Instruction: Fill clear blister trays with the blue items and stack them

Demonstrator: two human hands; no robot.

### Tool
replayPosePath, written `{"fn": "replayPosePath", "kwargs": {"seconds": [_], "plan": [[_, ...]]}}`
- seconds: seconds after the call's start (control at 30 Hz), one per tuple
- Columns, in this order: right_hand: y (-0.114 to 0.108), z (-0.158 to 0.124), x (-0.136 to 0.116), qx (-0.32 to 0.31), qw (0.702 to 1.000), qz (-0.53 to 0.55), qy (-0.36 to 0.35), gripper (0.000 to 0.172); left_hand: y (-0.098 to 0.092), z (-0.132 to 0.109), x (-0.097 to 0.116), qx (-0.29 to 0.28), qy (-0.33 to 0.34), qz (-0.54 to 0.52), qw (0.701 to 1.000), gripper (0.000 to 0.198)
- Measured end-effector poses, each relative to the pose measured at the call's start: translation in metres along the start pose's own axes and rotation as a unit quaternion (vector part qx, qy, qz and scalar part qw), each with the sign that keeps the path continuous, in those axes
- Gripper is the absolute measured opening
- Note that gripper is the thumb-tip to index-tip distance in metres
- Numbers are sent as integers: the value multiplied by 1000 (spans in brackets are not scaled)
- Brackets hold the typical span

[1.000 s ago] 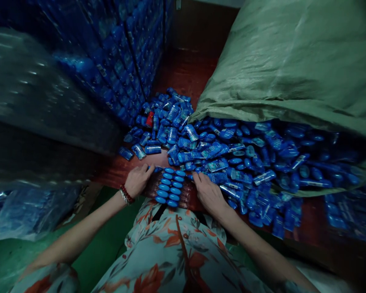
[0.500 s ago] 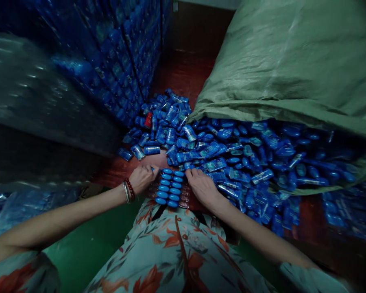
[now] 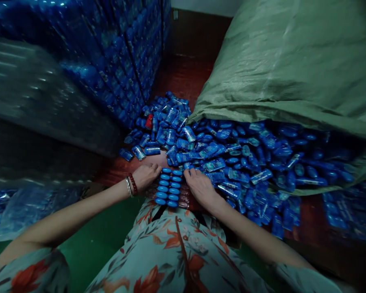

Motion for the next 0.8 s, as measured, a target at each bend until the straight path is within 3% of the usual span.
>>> {"fn": "replayPosePath", "kwargs": {"seconds": [0.1,0.23,0.3,0.4,0.47,0.53,0.67,0.8], "plan": [[-2,-2,1,1,1000,-4,1,31,-1,-2,-3,3,-12,-5,1000,31],[-13,-10,8,2,1000,6,14,32,-7,-27,-28,123,-24,-123,984,46],[-27,-6,9,21,1000,16,12,31,-6,-43,-55,207,-103,-181,956,36],[-55,24,-9,72,994,53,-59,29,0,-63,-95,290,-313,-182,886,32],[-69,58,-34,92,981,94,-142,27,5,-64,-107,280,-410,-164,853,38],[-75,94,-63,78,971,117,-193,26,8,-55,-107,235,-444,-159,850,46],[-74,145,-104,74,971,115,-197,28,18,-46,-101,184,-442,-177,860,56],[-66,153,-118,66,972,117,-195,34,38,-55,-104,189,-413,-247,856,59]]}}
Point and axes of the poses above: each hand's wrist, its own z-axis towards the middle knuckle, its own y-axis out of the palm, x = y × z, the point moved 5 cm from there along z, towards the middle knuckle
